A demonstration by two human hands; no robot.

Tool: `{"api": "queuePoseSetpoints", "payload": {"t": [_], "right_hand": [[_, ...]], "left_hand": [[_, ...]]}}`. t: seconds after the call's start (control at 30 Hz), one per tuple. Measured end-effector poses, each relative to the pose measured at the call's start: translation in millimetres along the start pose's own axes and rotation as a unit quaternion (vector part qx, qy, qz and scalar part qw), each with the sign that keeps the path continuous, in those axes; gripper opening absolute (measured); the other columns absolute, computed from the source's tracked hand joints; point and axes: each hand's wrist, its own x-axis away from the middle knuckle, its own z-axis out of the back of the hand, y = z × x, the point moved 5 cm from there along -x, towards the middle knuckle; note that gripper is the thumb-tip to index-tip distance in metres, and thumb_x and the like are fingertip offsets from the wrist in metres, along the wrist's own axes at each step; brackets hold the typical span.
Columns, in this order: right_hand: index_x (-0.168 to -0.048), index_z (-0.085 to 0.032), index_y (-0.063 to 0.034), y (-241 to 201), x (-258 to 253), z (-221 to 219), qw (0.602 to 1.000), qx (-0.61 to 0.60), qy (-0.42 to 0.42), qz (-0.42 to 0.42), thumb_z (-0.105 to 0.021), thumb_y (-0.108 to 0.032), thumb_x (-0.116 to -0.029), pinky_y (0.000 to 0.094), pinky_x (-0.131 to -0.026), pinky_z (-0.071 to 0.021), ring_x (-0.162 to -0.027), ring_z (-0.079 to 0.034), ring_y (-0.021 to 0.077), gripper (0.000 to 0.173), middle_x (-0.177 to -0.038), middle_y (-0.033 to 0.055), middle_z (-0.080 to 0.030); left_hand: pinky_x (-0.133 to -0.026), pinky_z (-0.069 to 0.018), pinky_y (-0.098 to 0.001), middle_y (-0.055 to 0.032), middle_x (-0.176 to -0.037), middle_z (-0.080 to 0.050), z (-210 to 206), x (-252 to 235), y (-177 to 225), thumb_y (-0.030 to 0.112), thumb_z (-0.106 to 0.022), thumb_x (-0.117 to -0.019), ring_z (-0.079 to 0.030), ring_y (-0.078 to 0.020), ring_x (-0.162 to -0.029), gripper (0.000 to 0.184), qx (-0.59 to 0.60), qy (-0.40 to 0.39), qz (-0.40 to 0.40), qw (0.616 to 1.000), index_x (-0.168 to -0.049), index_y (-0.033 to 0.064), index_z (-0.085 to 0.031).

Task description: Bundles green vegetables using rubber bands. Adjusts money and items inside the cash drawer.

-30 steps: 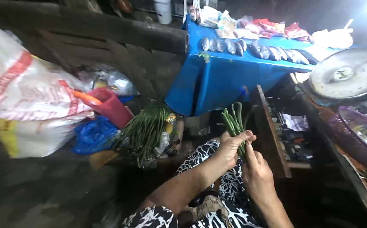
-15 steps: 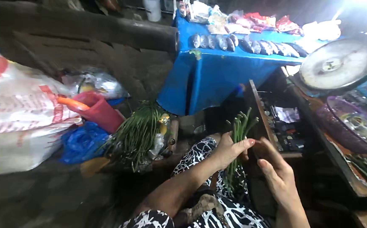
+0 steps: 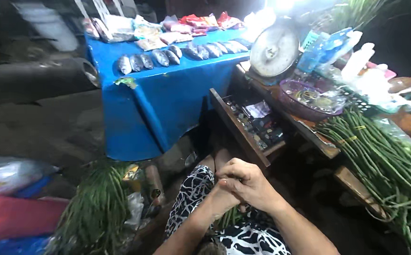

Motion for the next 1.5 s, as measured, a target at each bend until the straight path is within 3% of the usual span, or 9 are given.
{"api": "queuePoseSetpoints", "payload": {"t": [0.2,0.3,0.4,0.5,0.6,0.77,0.83,1.17,1.5], "right_hand": [[-0.113,-0.068,0.0093,8,3,15,0.99,-0.085,0.105,-0.039,-0.059,-0.003,-0.1008,0.0168,-0.063,-0.0554,-0.068,-0.061,-0.0001,0.019,-0.09,0.0046,-0.07],[-0.115,-0.066,0.0091,8,6,21,0.98,-0.138,0.136,-0.041,-0.059,-0.002,-0.1006,0.0162,-0.058,-0.0539,-0.065,-0.06,-0.0006,0.019,-0.087,0.0013,-0.068],[-0.116,-0.066,0.0089,5,5,21,0.977,-0.173,0.114,-0.042,-0.059,-0.003,-0.1009,0.0172,-0.058,-0.0539,-0.064,-0.06,-0.0001,0.02,-0.084,0.0002,-0.068],[-0.116,-0.069,0.0047,0,-5,48,0.99,-0.088,0.093,-0.065,-0.054,-0.016,-0.1048,0.0257,-0.078,-0.06,-0.085,-0.069,0.0057,0.028,-0.096,0.003,-0.073],[-0.115,-0.073,-0.0049,5,-24,120,0.975,0.147,0.146,-0.08,-0.055,-0.017,-0.1044,0.0294,-0.087,-0.0585,-0.098,-0.069,0.0082,0.024,-0.112,0.0027,-0.072],[-0.117,-0.072,-0.0009,48,-53,265,0.834,0.502,0.173,-0.149,-0.058,-0.016,-0.1015,0.0666,-0.107,-0.0387,-0.13,-0.053,0.0454,0.025,-0.139,0.0251,-0.057],[-0.119,-0.073,-0.0038,67,-59,301,0.8,0.537,0.158,-0.216,-0.057,-0.018,-0.1017,0.0729,-0.111,-0.0278,-0.138,-0.044,0.0493,0.028,-0.143,0.0261,-0.055],[-0.12,-0.073,-0.0017,109,-53,315,0.816,0.454,0.146,-0.327,-0.058,-0.019,-0.1027,0.0732,-0.103,-0.0385,-0.128,-0.053,0.0513,0.028,-0.135,0.0302,-0.059],[-0.116,-0.071,-0.0008,102,-44,325,0.858,0.296,0.279,-0.313,-0.059,-0.02,-0.1032,0.0554,-0.09,-0.0517,-0.097,-0.067,0.0305,0.026,-0.109,0.0214,-0.07]], "left_hand": [[-0.065,-0.061,-0.0271,0.001,-0.091,-0.074,-6,-17,-13,-0.006,-0.077,-0.0689,-0.07,-0.0101,-0.072,0.048,0.069,-0.105,0.019,0.992,-0.11,0.0127,-0.063],[-0.07,-0.062,-0.0266,0.0043,-0.089,-0.074,-12,-20,-22,0.007,-0.081,-0.0737,-0.071,-0.0092,-0.072,0.047,0.001,-0.175,0.065,0.982,-0.115,0.013,-0.059],[-0.067,-0.061,-0.0246,0.0056,-0.074,-0.073,-20,-21,-32,0.016,-0.077,-0.0844,-0.07,-0.0074,-0.063,0.021,0.019,-0.228,0.069,0.971,-0.104,0.0189,-0.068],[-0.059,-0.0586,-0.0267,0.0065,-0.062,-0.063,-9,-23,-22,0.018,-0.07,-0.0901,-0.063,-0.0085,-0.053,0.013,0.0,-0.109,0.045,0.993,-0.099,0.0153,-0.061],[-0.061,-0.059,-0.0295,0.0082,-0.059,-0.057,21,-25,-3,0.032,-0.07,-0.0956,-0.061,-0.0083,-0.054,0.018,0.071,0.008,-0.064,0.995,-0.086,0.0195,-0.06],[-0.068,-0.0612,-0.0296,0.0087,-0.057,-0.058,74,-19,43,0.03,-0.052,-0.1042,-0.064,-0.0069,-0.058,0.037,0.197,0.118,-0.249,0.941,-0.07,0.0243,-0.063],[-0.072,-0.0618,-0.031,0.0074,-0.058,-0.06,87,-13,57,0.025,-0.044,-0.1058,-0.066,-0.0074,-0.062,0.041,0.201,0.144,-0.287,0.925,-0.07,0.0236,-0.062],[-0.073,-0.0629,-0.0308,0.0056,-0.059,-0.059,108,6,72,0.028,-0.047,-0.1067,-0.067,-0.0083,-0.062,0.04,0.201,0.202,-0.347,0.894,-0.07,0.02,-0.061],[-0.065,-0.0602,-0.0262,0.0083,-0.052,-0.051,99,-5,60,0.021,-0.025,-0.1092,-0.06,-0.0053,-0.053,0.053,0.19,0.25,-0.287,0.905,-0.063,0.0218,-0.051]]}}
